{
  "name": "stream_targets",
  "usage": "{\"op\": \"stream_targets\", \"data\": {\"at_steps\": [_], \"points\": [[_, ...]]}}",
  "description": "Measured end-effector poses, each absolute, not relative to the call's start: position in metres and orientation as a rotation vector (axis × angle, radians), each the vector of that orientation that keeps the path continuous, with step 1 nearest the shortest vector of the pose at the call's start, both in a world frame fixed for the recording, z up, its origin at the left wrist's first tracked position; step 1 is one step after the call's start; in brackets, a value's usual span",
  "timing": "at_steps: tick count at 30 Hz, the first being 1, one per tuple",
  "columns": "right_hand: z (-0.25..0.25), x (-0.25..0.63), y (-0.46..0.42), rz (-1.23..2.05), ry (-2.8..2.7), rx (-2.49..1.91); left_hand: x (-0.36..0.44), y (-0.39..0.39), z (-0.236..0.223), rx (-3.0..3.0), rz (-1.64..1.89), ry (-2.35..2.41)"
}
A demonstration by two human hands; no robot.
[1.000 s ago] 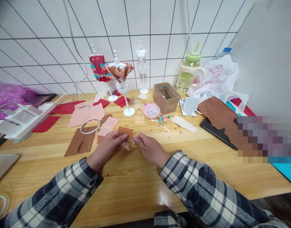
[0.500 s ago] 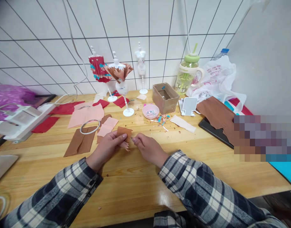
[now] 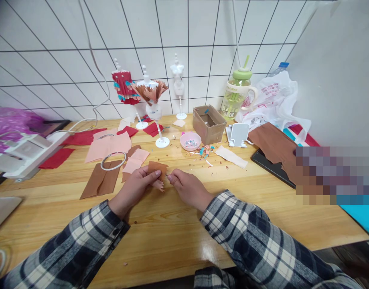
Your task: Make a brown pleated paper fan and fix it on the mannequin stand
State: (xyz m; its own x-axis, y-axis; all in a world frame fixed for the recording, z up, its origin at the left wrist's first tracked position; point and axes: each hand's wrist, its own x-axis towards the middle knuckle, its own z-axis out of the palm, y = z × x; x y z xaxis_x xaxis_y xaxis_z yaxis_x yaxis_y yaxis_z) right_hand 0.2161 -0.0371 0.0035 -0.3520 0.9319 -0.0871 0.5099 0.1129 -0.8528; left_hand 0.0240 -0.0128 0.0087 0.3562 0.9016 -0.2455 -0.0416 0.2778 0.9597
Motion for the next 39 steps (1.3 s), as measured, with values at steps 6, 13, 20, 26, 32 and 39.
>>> {"op": "stream_targets", "data": {"at_steps": [6, 13, 20, 26, 32, 39], "points": [[0.01, 0.223, -0.035, 1.291, -1.884, -1.394, 0.023, -0.012, 0.007, 1.136, 0.788, 0.99], [0.012, 0.224, -0.037, 1.312, -1.948, -1.325, 0.021, -0.014, 0.006, 1.201, 0.693, 1.025], [0.017, 0.226, -0.034, 1.41, -1.956, -1.335, 0.022, -0.015, 0.007, 1.197, 0.695, 1.026], [0.018, 0.227, -0.032, 1.471, -1.942, -1.339, 0.021, -0.015, 0.008, 1.197, 0.679, 1.028], [0.019, 0.228, -0.032, 1.477, -1.949, -1.345, 0.02, -0.014, 0.003, 1.259, 0.676, 1.036], [0.018, 0.229, -0.032, 1.528, -1.908, -1.316, 0.023, -0.015, 0.008, 1.266, 0.677, 1.026]]}}
